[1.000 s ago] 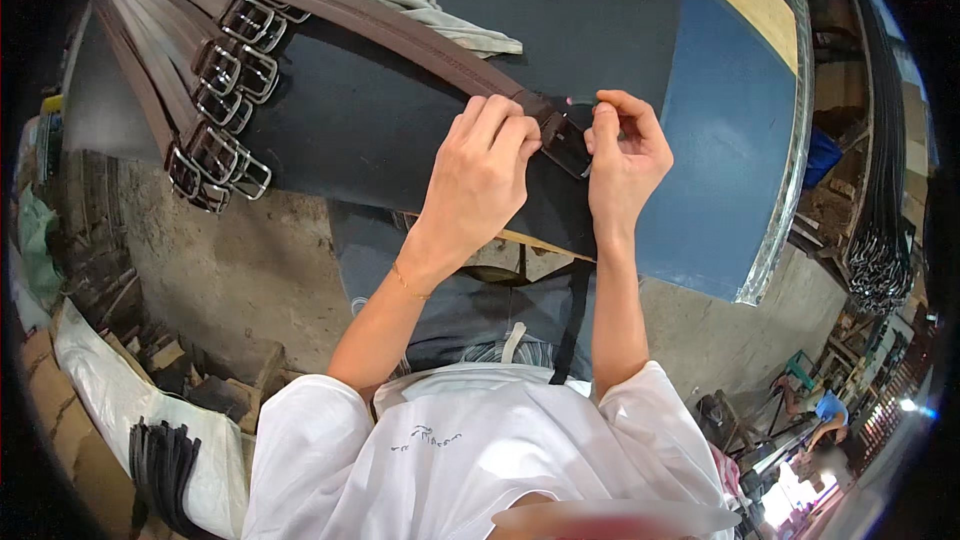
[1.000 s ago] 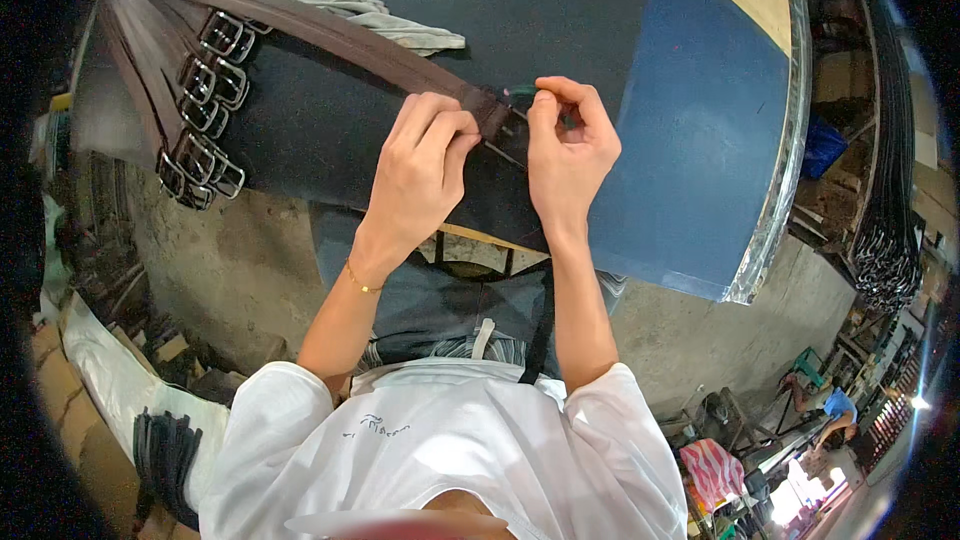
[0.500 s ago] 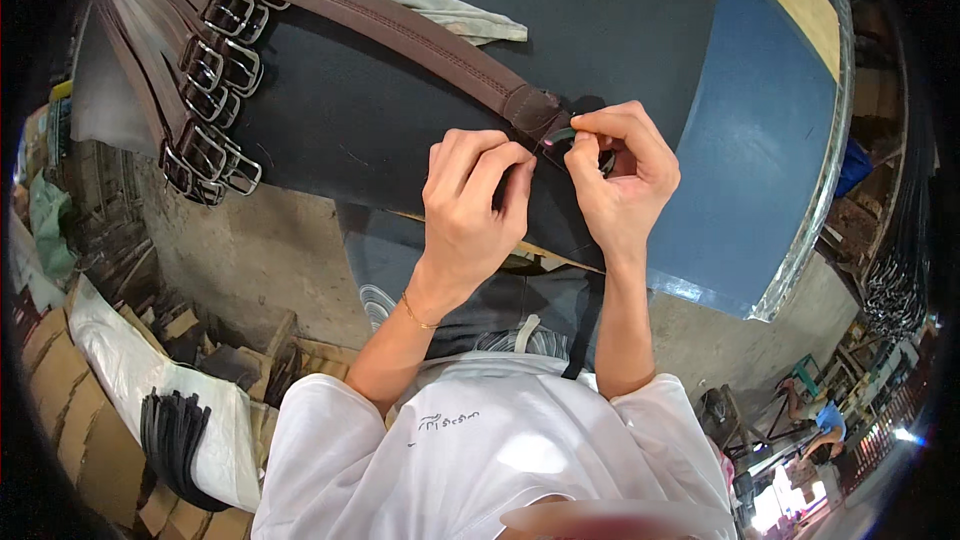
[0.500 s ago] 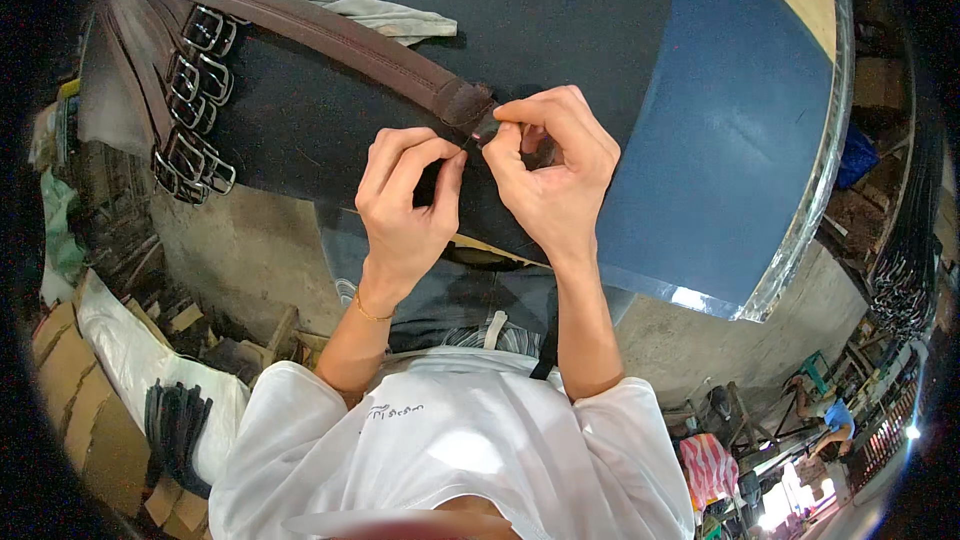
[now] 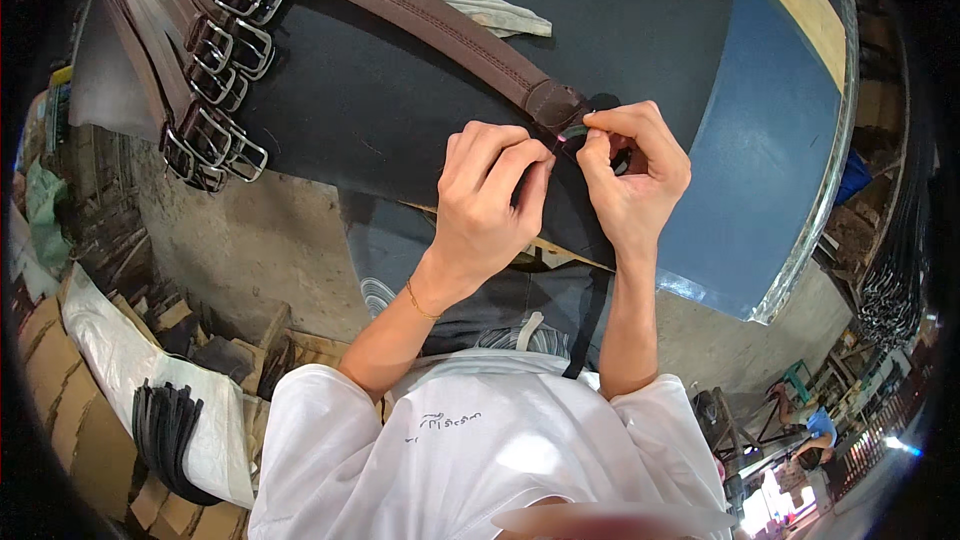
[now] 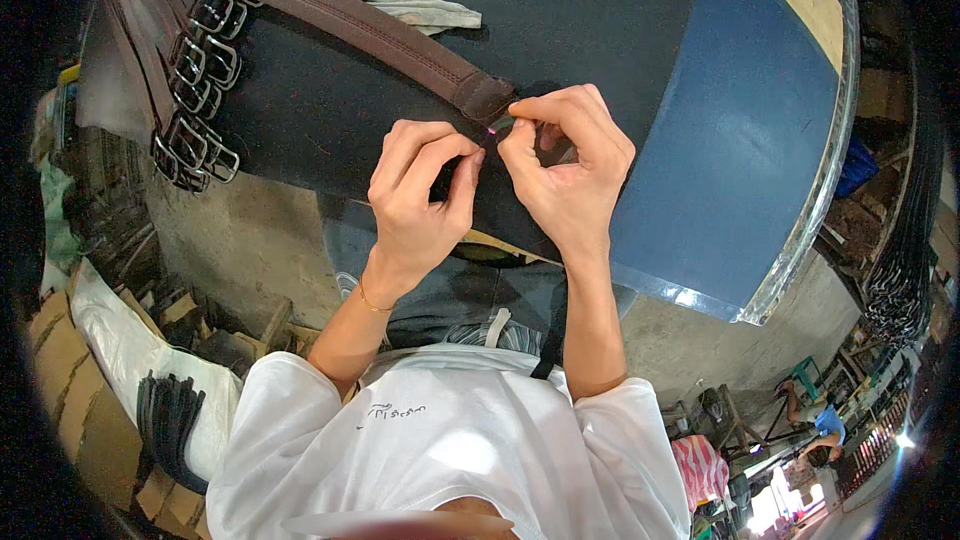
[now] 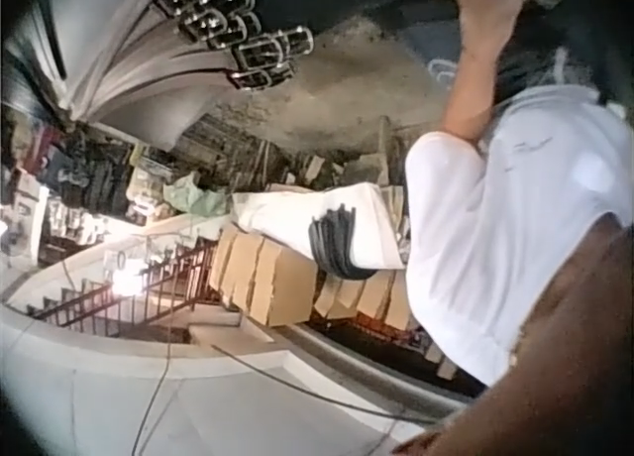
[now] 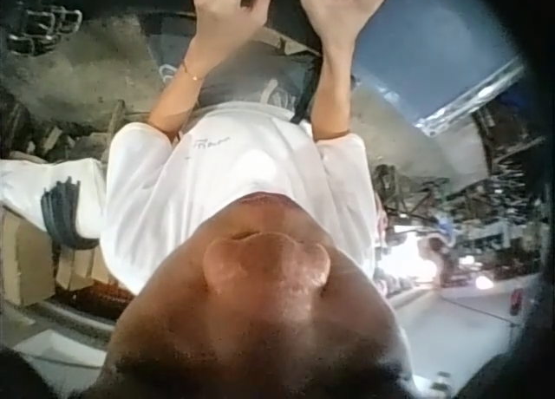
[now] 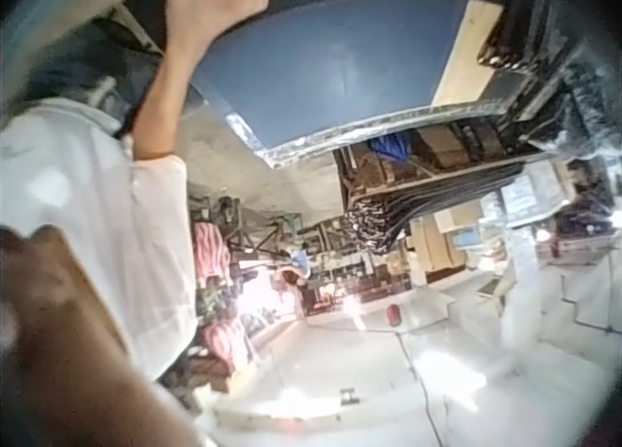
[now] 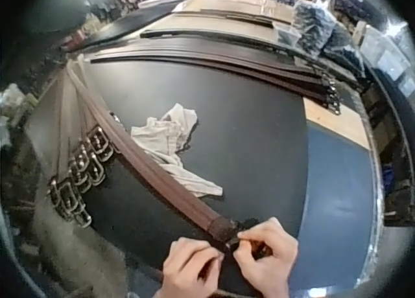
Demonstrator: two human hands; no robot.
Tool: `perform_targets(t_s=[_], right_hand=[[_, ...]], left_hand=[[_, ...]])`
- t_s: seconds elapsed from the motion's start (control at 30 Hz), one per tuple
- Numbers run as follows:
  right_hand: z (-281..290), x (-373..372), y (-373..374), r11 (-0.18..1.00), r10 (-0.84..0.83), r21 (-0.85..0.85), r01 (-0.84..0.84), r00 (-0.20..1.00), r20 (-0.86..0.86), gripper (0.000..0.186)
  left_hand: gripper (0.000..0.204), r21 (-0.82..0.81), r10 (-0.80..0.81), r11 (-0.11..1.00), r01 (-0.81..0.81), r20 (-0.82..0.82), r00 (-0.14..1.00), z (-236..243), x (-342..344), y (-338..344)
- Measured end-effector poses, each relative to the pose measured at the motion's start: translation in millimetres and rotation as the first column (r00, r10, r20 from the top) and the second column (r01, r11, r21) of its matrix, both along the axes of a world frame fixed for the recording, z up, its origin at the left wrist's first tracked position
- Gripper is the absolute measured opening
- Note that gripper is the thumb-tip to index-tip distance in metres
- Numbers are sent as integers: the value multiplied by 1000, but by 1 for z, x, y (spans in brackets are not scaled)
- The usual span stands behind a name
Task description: The worker is applying a finish or dye to the edges of leather belts using a small applicator and wiping them down with a cloth.
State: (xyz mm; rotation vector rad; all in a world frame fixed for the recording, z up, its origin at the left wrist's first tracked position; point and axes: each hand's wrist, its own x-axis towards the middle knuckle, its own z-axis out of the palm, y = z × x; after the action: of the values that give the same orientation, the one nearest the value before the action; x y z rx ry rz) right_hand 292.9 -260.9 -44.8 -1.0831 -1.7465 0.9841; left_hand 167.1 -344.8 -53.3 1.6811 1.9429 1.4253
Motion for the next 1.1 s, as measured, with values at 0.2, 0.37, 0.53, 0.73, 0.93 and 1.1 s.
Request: perform_targets(t_s=[0.2, 0.37, 0.53, 0.73, 0.93, 1.1], right_hand=[[1, -1, 0, 1000, 12, 6, -12, 1000, 14, 13], [-4, 5, 0, 988, -96, -140, 72, 980, -175, 11], [-7, 9, 7, 934, -311, -337, 113, 720, -620, 9], [-3, -3, 3, 941, -293, -240, 238, 929, -227, 8], [-3, -4, 3, 955, -255, -193, 224, 954, -156, 7], [-1, -2, 3, 941, -296, -226, 253, 938, -181, 7]], left_hand=[[21, 18, 1, 1000, -1, -8, 1000, 1, 0, 1], [24, 90, 23, 995, -35, 128, 991, 3, -1, 0], [31, -10, -28, 1000, 26, -174, 984, 12, -9, 17], [23, -41, -138, 990, 133, -195, 971, 9, -12, 18], [19, -136, -108, 987, 84, -185, 977, 16, -5, 22], [24, -189, -138, 977, 99, -205, 969, 27, -14, 22]])
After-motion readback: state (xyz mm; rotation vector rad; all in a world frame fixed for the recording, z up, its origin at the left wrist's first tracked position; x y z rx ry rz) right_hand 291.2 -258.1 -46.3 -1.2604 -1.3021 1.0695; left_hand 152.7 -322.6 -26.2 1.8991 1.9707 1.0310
